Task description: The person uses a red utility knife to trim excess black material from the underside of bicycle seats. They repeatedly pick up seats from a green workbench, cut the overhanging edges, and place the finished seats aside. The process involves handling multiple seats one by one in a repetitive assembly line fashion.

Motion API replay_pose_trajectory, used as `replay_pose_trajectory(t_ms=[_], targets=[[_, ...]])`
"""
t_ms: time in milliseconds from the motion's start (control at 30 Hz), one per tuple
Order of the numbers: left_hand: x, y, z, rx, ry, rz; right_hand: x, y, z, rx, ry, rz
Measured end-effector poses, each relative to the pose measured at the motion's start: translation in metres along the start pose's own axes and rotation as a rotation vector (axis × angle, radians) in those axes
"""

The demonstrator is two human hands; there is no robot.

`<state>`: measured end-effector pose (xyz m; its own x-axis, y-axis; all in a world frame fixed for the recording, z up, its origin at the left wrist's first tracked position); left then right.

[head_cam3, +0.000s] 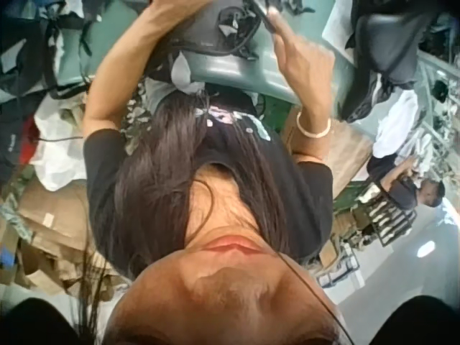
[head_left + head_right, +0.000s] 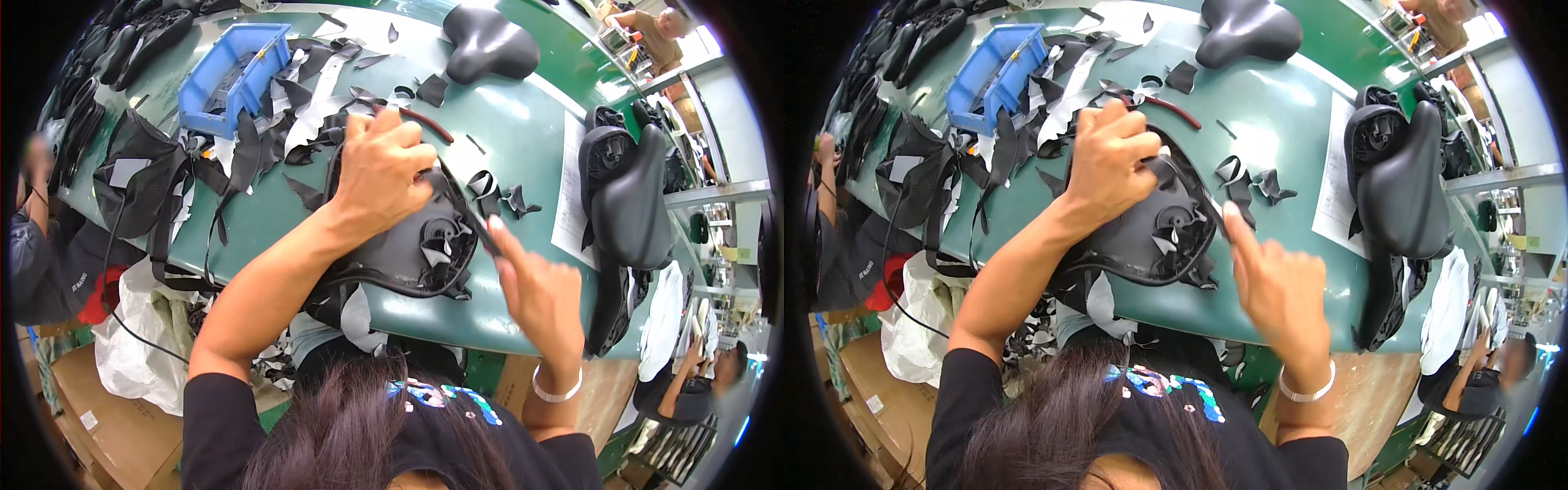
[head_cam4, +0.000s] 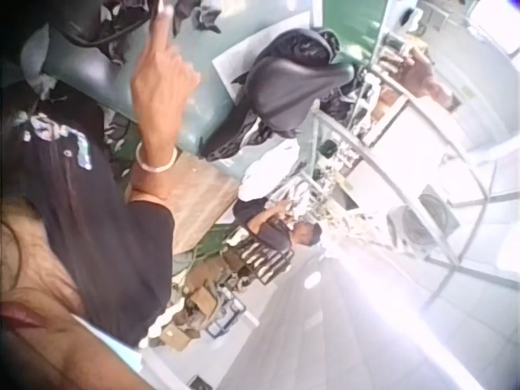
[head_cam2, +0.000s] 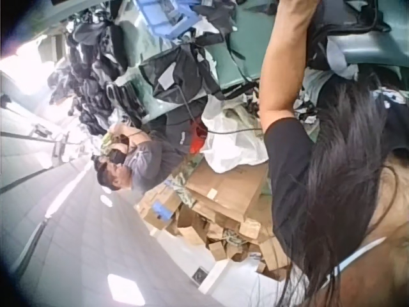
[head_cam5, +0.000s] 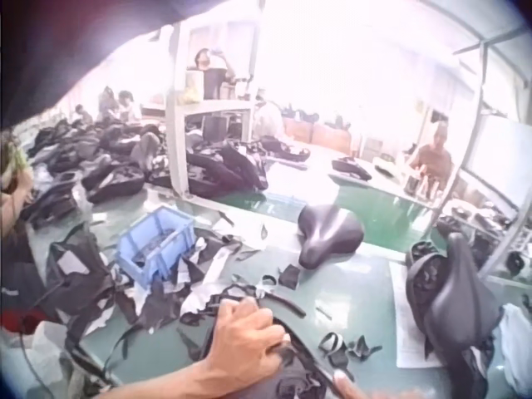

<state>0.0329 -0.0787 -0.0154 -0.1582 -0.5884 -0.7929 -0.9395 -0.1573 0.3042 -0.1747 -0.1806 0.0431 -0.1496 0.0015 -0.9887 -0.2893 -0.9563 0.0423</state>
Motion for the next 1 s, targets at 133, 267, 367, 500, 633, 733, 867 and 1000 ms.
replay_pose_trajectory(t_ms=[133, 267, 367, 500, 633, 733, 867, 1000], targets=[[-0.003, -0.022, 0.003, -0.3, 0.077, 0.181, 0.001, -0.005, 0.011, -0.002, -0.024, -0.037], [-0.033, -0.031, 0.012, -0.488, -0.333, 0.617, -0.013, 0.023, -0.037, -0.156, -0.008, 0.008], [-0.053, -0.011, 0.032, -0.362, -0.446, 0.84, -0.018, 0.042, -0.053, -0.323, -0.124, -0.1], [-0.038, -0.004, 0.039, -0.358, -0.147, 1.428, -0.017, 0.019, -0.048, -0.423, -0.036, 0.128], [-0.066, -0.046, 0.018, -0.017, 0.209, 2.019, -0.013, 0.002, 0.004, -0.236, -0.123, 0.151], [-0.07, -0.017, -0.003, -0.112, 0.094, 1.177, -0.008, -0.004, 0.024, -0.094, -0.167, -0.02], [-0.042, 0.004, 0.01, 0.248, -0.492, 0.155, -0.002, 0.007, 0.02, -0.151, -0.043, -0.011], [-0.047, 0.002, -0.006, -0.55, -0.642, 1.112, 0.02, 0.006, 0.049, -0.065, -0.026, -0.191]])
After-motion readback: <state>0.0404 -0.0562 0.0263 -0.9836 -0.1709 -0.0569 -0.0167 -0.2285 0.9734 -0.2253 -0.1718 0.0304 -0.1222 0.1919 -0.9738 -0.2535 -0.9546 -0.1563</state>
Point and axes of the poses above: each hand's wrist, its own z-axis away from the middle knuckle, its own x-axis out of the palm, y = z × x, the point moved 1 cm from there along -z, towards the middle knuckle, and after that the axes turned 10 degrees about -y, right-handed, at the moved point
